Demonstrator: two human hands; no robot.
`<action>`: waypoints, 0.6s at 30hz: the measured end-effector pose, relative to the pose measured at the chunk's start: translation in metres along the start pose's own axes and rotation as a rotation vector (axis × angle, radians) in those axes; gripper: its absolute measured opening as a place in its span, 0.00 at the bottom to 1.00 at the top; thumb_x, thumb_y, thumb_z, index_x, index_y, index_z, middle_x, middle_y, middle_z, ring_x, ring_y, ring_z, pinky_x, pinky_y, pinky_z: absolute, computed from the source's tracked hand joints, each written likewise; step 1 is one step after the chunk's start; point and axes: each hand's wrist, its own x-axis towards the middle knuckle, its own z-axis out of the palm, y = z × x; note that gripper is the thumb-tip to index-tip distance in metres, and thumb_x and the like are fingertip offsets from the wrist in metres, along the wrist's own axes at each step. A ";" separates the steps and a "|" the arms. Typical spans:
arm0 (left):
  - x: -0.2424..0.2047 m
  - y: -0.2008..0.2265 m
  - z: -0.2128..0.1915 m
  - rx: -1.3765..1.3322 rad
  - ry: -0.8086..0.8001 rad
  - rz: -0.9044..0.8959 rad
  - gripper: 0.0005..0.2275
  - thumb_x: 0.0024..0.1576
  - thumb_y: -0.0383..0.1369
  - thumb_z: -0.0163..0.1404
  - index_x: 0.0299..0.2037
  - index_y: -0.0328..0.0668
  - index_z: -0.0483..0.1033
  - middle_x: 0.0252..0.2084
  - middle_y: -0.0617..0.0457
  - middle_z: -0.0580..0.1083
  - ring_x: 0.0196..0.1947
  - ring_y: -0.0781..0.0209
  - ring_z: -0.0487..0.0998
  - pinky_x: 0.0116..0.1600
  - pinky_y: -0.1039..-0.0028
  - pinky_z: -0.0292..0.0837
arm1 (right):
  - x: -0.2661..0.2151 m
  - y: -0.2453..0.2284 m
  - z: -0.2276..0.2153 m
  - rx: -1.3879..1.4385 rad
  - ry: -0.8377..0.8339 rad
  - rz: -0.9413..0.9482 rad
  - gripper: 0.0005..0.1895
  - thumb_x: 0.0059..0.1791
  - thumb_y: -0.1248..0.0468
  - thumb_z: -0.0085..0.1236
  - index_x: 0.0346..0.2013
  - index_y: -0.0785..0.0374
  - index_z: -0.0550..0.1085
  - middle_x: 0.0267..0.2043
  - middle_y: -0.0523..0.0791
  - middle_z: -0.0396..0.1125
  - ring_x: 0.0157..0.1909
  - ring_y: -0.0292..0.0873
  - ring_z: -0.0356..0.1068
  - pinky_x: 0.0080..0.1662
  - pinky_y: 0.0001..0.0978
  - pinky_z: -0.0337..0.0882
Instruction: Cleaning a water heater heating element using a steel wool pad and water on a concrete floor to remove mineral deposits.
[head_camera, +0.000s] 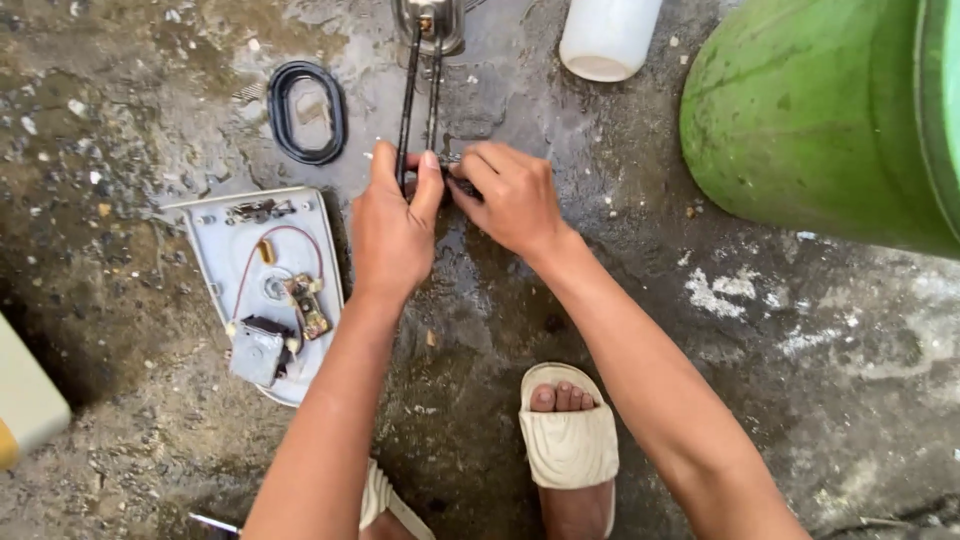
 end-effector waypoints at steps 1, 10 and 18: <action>-0.001 0.000 -0.002 0.003 0.008 0.002 0.18 0.65 0.51 0.37 0.47 0.44 0.67 0.37 0.36 0.81 0.43 0.29 0.80 0.49 0.45 0.71 | 0.004 -0.007 -0.005 0.003 0.005 -0.005 0.13 0.46 0.57 0.71 0.30 0.55 0.72 0.32 0.39 0.69 0.36 0.42 0.75 0.37 0.29 0.76; -0.006 0.010 -0.002 -0.090 -0.010 -0.053 0.18 0.65 0.49 0.38 0.47 0.42 0.68 0.44 0.31 0.79 0.51 0.29 0.79 0.54 0.41 0.70 | 0.013 -0.020 -0.021 0.247 -0.308 0.409 0.10 0.46 0.69 0.69 0.41 0.61 0.78 0.39 0.48 0.77 0.47 0.48 0.78 0.51 0.40 0.78; -0.002 -0.002 -0.001 -0.062 -0.046 -0.078 0.18 0.67 0.50 0.36 0.49 0.43 0.69 0.33 0.41 0.79 0.38 0.43 0.81 0.44 0.56 0.73 | 0.032 -0.007 0.003 0.202 -0.627 0.780 0.13 0.38 0.63 0.75 0.31 0.54 0.77 0.31 0.47 0.74 0.44 0.59 0.77 0.49 0.56 0.74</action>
